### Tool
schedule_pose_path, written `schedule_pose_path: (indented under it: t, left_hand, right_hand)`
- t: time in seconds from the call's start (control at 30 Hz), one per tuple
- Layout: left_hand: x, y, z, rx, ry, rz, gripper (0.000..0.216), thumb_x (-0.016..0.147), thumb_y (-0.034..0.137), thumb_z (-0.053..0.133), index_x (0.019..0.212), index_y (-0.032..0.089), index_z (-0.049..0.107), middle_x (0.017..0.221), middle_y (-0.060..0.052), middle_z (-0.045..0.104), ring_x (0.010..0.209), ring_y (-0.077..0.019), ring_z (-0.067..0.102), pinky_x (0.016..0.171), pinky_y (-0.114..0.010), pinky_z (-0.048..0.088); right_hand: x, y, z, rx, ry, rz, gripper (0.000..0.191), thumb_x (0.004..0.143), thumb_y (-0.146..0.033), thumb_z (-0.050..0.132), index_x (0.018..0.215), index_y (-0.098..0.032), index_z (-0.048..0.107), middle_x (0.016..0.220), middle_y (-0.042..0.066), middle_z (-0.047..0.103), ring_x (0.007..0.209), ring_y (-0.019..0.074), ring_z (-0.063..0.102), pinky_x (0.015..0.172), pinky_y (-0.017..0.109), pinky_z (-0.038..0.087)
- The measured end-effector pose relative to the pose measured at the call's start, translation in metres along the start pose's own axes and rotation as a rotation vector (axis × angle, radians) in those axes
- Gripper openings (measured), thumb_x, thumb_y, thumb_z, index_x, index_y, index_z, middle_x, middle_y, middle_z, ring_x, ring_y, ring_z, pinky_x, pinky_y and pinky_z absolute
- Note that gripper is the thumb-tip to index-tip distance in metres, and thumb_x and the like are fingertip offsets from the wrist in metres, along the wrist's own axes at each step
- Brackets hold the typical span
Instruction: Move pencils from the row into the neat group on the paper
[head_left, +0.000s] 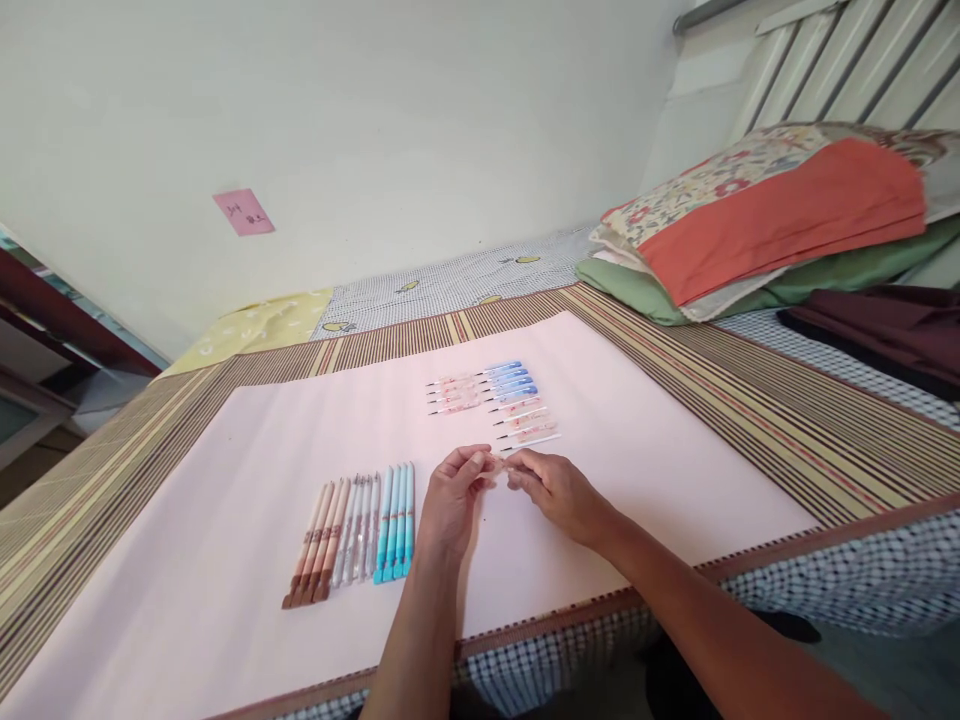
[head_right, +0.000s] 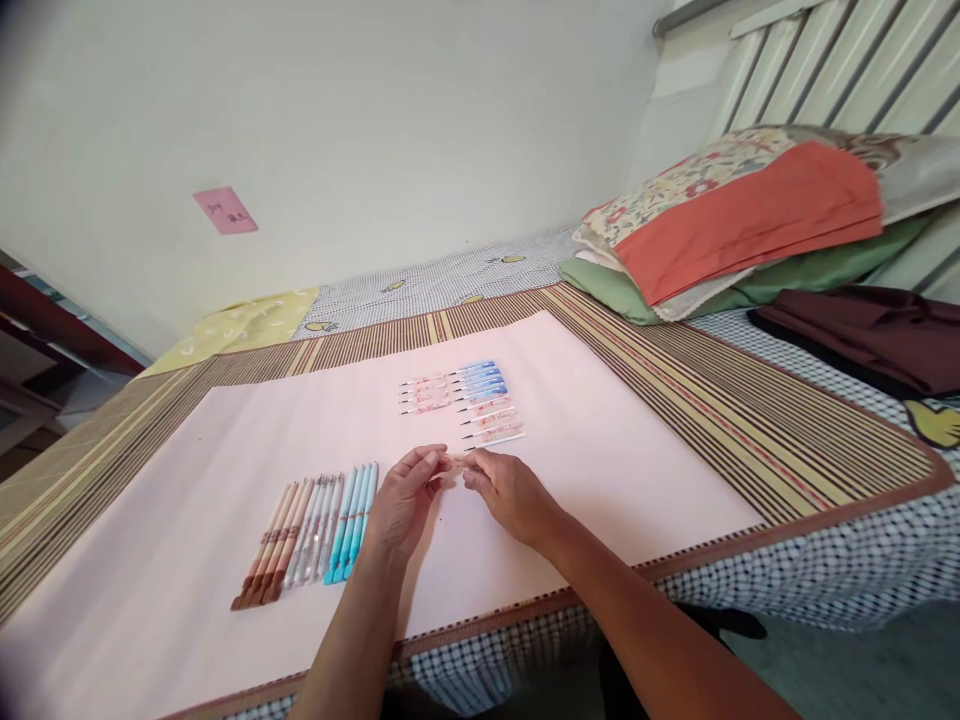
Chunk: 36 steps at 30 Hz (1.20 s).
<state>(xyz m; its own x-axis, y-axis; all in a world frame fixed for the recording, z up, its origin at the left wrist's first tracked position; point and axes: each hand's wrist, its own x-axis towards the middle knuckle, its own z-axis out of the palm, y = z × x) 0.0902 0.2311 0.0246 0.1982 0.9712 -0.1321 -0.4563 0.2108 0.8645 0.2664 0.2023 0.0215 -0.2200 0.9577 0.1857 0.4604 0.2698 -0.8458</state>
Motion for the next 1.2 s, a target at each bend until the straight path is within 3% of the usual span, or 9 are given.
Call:
schedule_pose_path:
  t: [0.17,0.33,0.63,0.77,0.97,1.2]
  left_hand:
    - [0.001,-0.002,-0.002,0.102,0.064,0.016,0.036,0.063,0.038,0.090,0.087,0.014,0.078,0.077,-0.004,0.072,0.069,-0.0109,0.059,0.064,-0.021,0.044]
    - [0.002,-0.005,0.000,0.123,0.094,0.001,0.038,0.061,0.041,0.091,0.082,0.013,0.076,0.076,-0.005,0.072,0.066,-0.0108,0.058,0.063,-0.022,0.043]
    - [0.003,-0.009,0.001,0.147,0.103,-0.004,0.042,0.059,0.045,0.090,0.077,0.012,0.071,0.072,-0.005,0.070,0.063,-0.0114,0.059,0.059,-0.023,0.043]
    - [0.004,-0.008,0.001,0.230,0.122,0.035,0.043,0.063,0.046,0.087,0.084,0.012,0.072,0.072,-0.006,0.071,0.063,-0.0124,0.061,0.058,-0.024,0.044]
    - [0.005,-0.003,-0.001,0.170,0.196,-0.004,0.052,0.059,0.046,0.087,0.094,0.012,0.069,0.071,-0.005,0.070,0.059,-0.0134,0.062,0.053,-0.024,0.042]
    - [0.004,-0.003,-0.004,0.150,0.192,-0.031,0.050,0.058,0.044,0.087,0.092,0.011,0.069,0.072,-0.004,0.069,0.059,-0.0123,0.061,0.052,-0.023,0.041]
  right_hand:
    - [-0.001,0.000,-0.003,-0.040,-0.018,0.000,0.019,0.099,-0.031,0.049,0.102,-0.022,0.065,0.089,0.003,0.073,0.081,0.0187,0.065,0.072,0.028,0.043]
    - [-0.001,0.006,-0.001,-0.088,0.065,0.011,0.013,0.097,-0.029,0.055,0.107,-0.024,0.060,0.100,0.004,0.073,0.092,0.0204,0.067,0.078,0.031,0.046]
    - [0.003,0.014,0.004,-0.358,0.226,-0.209,0.006,0.092,-0.016,0.062,0.094,-0.022,0.063,0.090,0.004,0.068,0.087,0.0221,0.060,0.079,0.034,0.045]
    - [0.005,0.017,-0.012,-0.471,0.268,-0.253,0.006,0.094,-0.018,0.060,0.092,-0.021,0.065,0.090,0.007,0.069,0.089,0.0252,0.056,0.081,0.038,0.045]
    - [0.004,0.043,-0.054,-0.496,0.354,-0.065,0.011,0.089,-0.015,0.062,0.095,-0.021,0.069,0.097,0.007,0.065,0.096,0.0248,0.058,0.083,0.036,0.048]
    - [0.004,0.047,-0.048,-0.542,0.211,0.005,0.015,0.088,-0.011,0.059,0.092,-0.021,0.070,0.095,0.005,0.063,0.092,0.0216,0.059,0.081,0.033,0.047]
